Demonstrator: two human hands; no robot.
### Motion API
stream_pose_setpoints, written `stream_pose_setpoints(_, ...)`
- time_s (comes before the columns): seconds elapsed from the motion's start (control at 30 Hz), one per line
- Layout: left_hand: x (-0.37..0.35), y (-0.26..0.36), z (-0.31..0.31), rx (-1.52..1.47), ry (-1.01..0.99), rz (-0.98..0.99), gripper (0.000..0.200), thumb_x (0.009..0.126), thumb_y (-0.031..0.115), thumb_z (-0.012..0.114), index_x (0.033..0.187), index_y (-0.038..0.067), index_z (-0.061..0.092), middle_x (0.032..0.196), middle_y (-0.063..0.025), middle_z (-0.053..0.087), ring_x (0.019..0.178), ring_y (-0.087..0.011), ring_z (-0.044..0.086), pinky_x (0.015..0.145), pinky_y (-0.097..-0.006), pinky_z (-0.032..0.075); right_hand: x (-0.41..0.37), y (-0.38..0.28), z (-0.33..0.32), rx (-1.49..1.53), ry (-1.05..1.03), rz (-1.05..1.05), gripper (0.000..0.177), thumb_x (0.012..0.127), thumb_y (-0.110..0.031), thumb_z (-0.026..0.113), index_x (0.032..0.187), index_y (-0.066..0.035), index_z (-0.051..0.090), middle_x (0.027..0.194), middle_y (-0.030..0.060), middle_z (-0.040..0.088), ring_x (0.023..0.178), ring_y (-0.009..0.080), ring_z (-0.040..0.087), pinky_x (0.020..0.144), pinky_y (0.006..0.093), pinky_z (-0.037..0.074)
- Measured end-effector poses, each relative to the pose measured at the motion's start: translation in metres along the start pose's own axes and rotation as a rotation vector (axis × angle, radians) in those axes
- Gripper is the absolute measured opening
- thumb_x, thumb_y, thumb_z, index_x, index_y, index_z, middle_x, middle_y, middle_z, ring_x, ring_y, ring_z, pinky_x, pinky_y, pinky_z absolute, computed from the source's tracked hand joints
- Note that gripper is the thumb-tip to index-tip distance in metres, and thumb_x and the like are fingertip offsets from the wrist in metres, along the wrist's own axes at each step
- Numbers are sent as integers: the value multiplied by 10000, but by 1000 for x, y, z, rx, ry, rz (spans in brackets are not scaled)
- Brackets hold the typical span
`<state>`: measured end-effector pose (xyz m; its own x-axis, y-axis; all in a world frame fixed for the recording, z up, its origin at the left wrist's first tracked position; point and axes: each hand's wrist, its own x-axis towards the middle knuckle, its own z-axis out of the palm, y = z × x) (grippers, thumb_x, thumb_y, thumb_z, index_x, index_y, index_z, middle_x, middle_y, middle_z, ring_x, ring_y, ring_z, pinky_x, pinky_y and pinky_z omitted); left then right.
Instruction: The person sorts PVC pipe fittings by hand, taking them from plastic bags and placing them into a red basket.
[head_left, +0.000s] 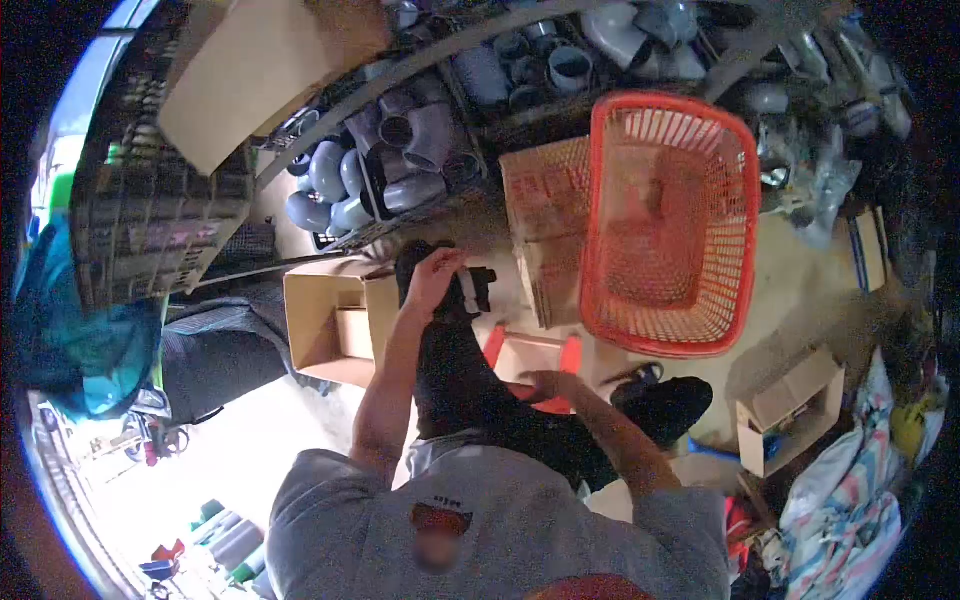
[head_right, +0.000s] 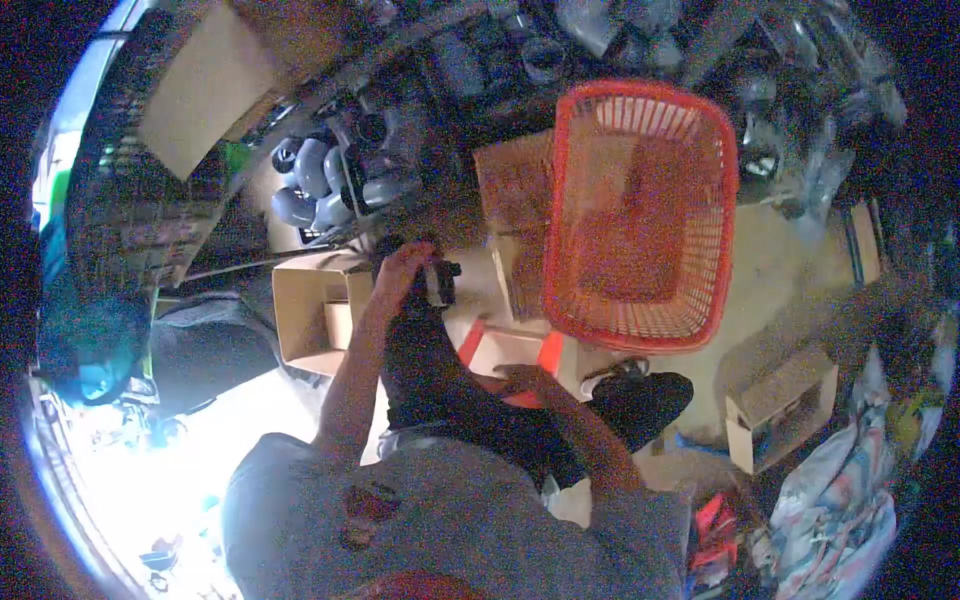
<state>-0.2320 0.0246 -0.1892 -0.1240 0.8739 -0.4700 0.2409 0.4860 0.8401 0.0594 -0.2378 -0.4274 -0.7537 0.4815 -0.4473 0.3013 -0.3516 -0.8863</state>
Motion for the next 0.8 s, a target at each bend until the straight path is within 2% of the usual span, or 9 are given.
stream_pose_setpoints(0.03, 0, -10, -2, 15, -14, -29, 266, 1000, 195, 672, 1183, 9, 727, 1033, -57, 759, 941, -119, 666, 875, -290, 518, 0, -14, 21, -236, -65, 29, 438, 943, -343, 725, 1208, 2, 677, 1257, 173, 688, 1161, 333, 648, 1079, 433, 480)
stream_pose_setpoints(0.1, -6, -35, -19, 110, -47, -33, 244, 996, 169, 673, 1175, 12, 727, 1024, -55, 758, 943, -118, 673, 860, -285, 520, 8, -53, 49, -180, -85, 84, 483, 927, -362, 736, 1225, 12, 670, 1229, 182, 700, 1134, 316, 660, 1053, 426, 487)
stream_pose_setpoints(0.17, -33, -8, -28, 299, -67, -10, 226, 991, 141, 677, 1171, 13, 726, 1021, -61, 760, 932, -116, 676, 846, -284, 526, 23, -91, 67, -154, -120, 173, 573, 895, -399, 759, 1259, 32, 655, 1175, 200, 724, 1080, 280, 686, 1002, 411, 502)
stream_pose_setpoints(0.23, -45, 10, -35, 332, -127, -28, 220, 989, 127, 677, 1174, 17, 724, 1021, -67, 760, 925, -120, 679, 846, -289, 532, 36, -91, 84, -112, -24, 111, 545, 882, -361, 759, 1262, 21, 680, 1189, 180, 731, 1060, 300, 701, 967, 421, 528)
stream_pose_setpoints(0.37, -42, 15, -56, 448, -127, 12, 221, 989, 136, 681, 1173, 22, 726, 1013, -59, 755, 923, -118, 676, 860, -289, 530, 96, -89, 121, -80, -59, 20, 582, 871, -384, 769, 1293, 4, 667, 1215, 173, 726, 1076, 315, 698, 975, 435, 530)
stream_pose_setpoints(0.53, 7, 4, -64, 282, -232, 60, 213, 987, 119, 677, 1174, 34, 733, 1002, -44, 750, 938, -115, 678, 881, -287, 524, 165, -76, 152, -103, -29, -88, 632, 857, -413, 783, 1332, -17, 650, 1247, 164, 719, 1097, 334, 694, 984, 451, 533)
stream_pose_setpoints(0.63, 18, 3, -75, 339, -271, 204, 208, 994, 126, 676, 1171, 36, 735, 1002, -39, 750, 947, -113, 676, 880, -290, 525, 199, -57, 175, -185, -20, -153, 663, 849, -430, 790, 1356, -30, 639, 1266, 158, 715, 1109, 345, 691, 989, 461, 534)
stream_pose_setpoints(0.77, 10, -11, -104, 252, -322, 234, 208, 990, 142, 692, 1164, 35, 739, 1000, -32, 744, 955, -109, 667, 883, -286, 519, 233, -14, 183, -472, 30, -291, 704, 838, -452, 801, 1387, -47, 626, 1292, 151, 710, 1125, 360, 688, 996, 475, 536)
stream_pose_setpoints(0.8, 7, -16, -112, 237, -324, 320, 206, 988, 141, 698, 1161, 37, 741, 1012, -31, 743, 961, -108, 663, 884, -283, 515, 224, -13, 181, -427, 28, -230, 640, 848, -432, 794, 1340, -49, 651, 1258, 151, 720, 1092, 346, 695, 972, 461, 543)
